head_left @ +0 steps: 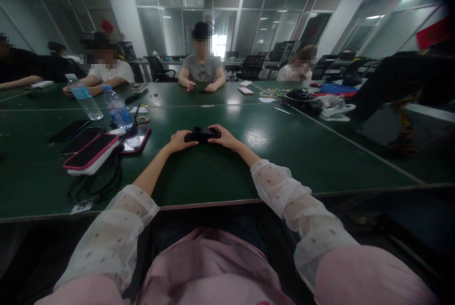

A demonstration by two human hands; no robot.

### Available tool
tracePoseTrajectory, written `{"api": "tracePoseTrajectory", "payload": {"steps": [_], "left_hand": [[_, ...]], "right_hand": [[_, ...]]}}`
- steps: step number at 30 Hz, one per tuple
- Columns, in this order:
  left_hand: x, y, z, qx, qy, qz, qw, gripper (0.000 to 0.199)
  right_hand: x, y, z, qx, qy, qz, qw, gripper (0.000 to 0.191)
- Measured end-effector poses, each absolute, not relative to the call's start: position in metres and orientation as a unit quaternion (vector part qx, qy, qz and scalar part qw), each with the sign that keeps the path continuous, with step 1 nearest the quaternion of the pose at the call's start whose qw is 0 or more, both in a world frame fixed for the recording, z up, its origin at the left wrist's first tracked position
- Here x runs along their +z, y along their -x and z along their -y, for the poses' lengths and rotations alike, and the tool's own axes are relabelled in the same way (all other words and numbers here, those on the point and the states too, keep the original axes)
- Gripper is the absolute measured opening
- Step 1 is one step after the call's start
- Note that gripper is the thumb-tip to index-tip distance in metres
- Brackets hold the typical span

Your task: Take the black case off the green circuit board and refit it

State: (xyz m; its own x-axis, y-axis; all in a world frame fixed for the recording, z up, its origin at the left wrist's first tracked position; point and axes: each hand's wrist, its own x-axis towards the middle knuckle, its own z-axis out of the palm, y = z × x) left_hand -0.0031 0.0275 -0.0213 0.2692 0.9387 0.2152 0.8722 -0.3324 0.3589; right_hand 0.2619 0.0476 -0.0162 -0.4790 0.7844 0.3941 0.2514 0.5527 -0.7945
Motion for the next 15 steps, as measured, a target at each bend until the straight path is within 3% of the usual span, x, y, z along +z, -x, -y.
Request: {"api": "tracePoseTrajectory", "payload": {"steps": [9, 15], "left_hand": [[-0.024, 0.004, -0.030, 0.198, -0.790, -0.573, 0.091, 0.070], [-0.022, 0.003, -0.028, 0.196, -0.802, -0.558, 0.086, 0.064]], "right_hand": [[-0.015, -0.262, -0.050, 0.386, 0.331, 0.757, 0.411, 0.065], [-0.007, -0.268, -0.059, 0.401, 0.348, 0.705, 0.471, 0.069]]}}
